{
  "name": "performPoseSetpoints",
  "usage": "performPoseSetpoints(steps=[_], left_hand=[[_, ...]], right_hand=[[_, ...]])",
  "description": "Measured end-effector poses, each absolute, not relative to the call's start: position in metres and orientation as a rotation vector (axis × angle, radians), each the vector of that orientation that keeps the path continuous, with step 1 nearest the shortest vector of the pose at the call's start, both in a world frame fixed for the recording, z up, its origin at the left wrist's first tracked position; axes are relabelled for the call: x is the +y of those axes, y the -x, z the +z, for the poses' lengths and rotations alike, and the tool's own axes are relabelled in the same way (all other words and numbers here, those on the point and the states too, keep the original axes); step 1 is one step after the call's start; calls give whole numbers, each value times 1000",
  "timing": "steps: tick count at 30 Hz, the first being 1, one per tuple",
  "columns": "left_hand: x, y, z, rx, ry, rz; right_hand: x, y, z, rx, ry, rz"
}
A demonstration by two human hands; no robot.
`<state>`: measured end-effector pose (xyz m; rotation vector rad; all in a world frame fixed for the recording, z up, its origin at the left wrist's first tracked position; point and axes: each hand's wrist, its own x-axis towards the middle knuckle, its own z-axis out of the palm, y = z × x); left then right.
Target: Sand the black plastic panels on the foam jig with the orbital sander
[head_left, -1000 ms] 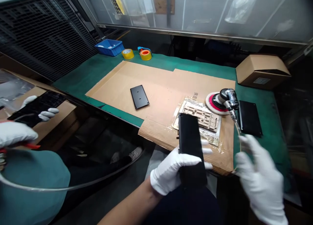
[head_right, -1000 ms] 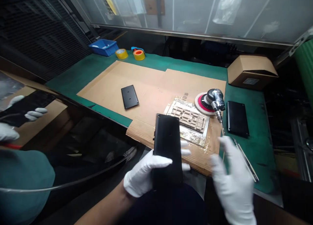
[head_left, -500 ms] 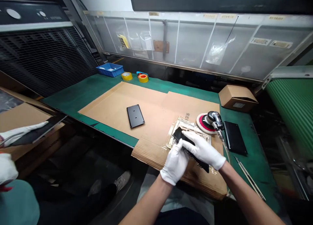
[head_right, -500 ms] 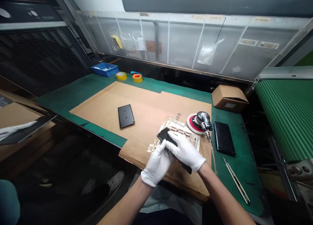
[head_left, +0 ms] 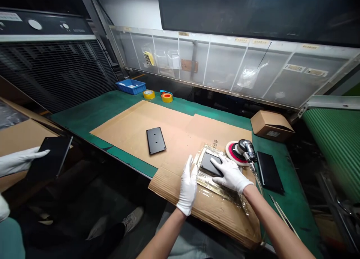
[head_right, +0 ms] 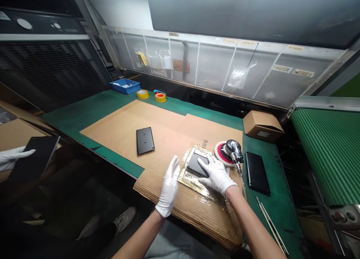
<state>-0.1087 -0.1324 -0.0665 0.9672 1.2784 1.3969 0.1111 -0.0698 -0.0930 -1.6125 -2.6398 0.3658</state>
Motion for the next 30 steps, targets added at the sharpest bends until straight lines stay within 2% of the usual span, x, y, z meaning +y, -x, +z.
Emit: performPoseSetpoints(steps=[4, 8, 11, 13, 15, 18, 22, 26, 30], left_hand=[[-119, 107, -59, 1342, -1318, 1282], [-101, 109, -69, 1364, -1515, 1244], [-87, 122, -95, 1596, -1677, 1175], [-82, 132, -112, 1769, -1750, 1106], [-79, 137, -123, 1851, -1797, 1071], [-79, 140, -127, 1845, -1846, 1089], [-80, 139, -126, 1841, -1816, 1120], [-79, 138, -128, 1862, -1792, 1122], [-80, 138, -129, 1884, -1792, 1103]], right_hand=[[-85, -108, -89, -2642, 1656, 299], [-69, -114, -49, -2572, 1645, 222], [-36, -131, -23, -2074, 2076, 55], [-11, -144, -16, -1716, 2410, 161], [11, -157, -16, -1527, 2559, 333], [25, -166, -15, -1555, 2523, 459], [-3, -152, -6, -1756, 2278, 519], [-40, -122, -5, -2038, 2077, 376], [-26, -101, -9, -2075, 2138, 275]])
